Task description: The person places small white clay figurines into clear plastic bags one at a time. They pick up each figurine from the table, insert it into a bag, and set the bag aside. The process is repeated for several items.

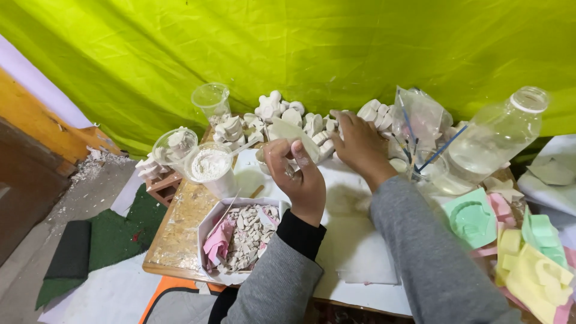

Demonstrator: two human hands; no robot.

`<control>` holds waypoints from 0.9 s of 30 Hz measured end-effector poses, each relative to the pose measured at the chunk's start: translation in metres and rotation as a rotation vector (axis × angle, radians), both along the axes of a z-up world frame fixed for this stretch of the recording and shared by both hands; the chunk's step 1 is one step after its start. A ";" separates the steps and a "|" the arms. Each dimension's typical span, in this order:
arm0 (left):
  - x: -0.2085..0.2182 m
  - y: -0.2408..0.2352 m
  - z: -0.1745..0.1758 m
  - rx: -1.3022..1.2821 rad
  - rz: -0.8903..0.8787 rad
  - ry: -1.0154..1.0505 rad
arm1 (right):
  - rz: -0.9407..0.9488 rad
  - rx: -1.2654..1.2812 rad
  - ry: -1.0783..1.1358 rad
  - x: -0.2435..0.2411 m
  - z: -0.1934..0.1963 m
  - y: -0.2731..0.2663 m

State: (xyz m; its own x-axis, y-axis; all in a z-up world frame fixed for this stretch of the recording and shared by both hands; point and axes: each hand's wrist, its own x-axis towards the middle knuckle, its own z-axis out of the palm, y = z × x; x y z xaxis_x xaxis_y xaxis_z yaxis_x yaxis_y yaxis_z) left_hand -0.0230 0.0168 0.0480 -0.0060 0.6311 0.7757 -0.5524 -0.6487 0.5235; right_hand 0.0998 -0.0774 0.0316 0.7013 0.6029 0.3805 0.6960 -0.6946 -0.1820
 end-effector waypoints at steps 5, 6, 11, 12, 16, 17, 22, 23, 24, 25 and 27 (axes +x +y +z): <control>-0.002 -0.001 0.001 0.054 0.043 0.017 | 0.050 0.121 0.190 0.063 -0.012 0.020; 0.000 0.000 -0.001 0.049 0.030 0.011 | 0.046 0.111 0.240 0.066 -0.013 0.024; -0.001 0.000 0.006 -0.019 0.020 0.005 | 0.037 0.031 0.237 0.036 -0.008 0.046; -0.002 -0.001 0.007 -0.051 0.000 -0.004 | 0.016 -0.038 0.241 0.029 -0.004 0.047; -0.002 -0.004 0.007 -0.111 -0.061 -0.022 | 0.023 -0.125 0.227 0.019 -0.004 0.048; -0.002 -0.005 0.009 -0.114 -0.060 -0.024 | 0.024 -0.128 0.225 0.031 -0.016 0.050; -0.005 -0.009 0.017 -0.138 -0.078 -0.015 | 0.049 -0.016 0.229 0.025 0.003 0.054; -0.005 -0.009 0.017 -0.134 -0.075 -0.016 | 0.052 -0.013 0.228 0.027 0.001 0.055; -0.005 -0.010 0.017 -0.139 -0.093 -0.014 | 0.036 -0.036 0.237 0.029 -0.001 0.055; -0.005 -0.010 0.016 -0.145 -0.110 -0.012 | 0.021 -0.060 0.246 0.032 -0.003 0.056; -0.004 -0.010 0.015 -0.143 -0.117 -0.007 | 0.009 -0.096 0.233 0.036 -0.011 0.059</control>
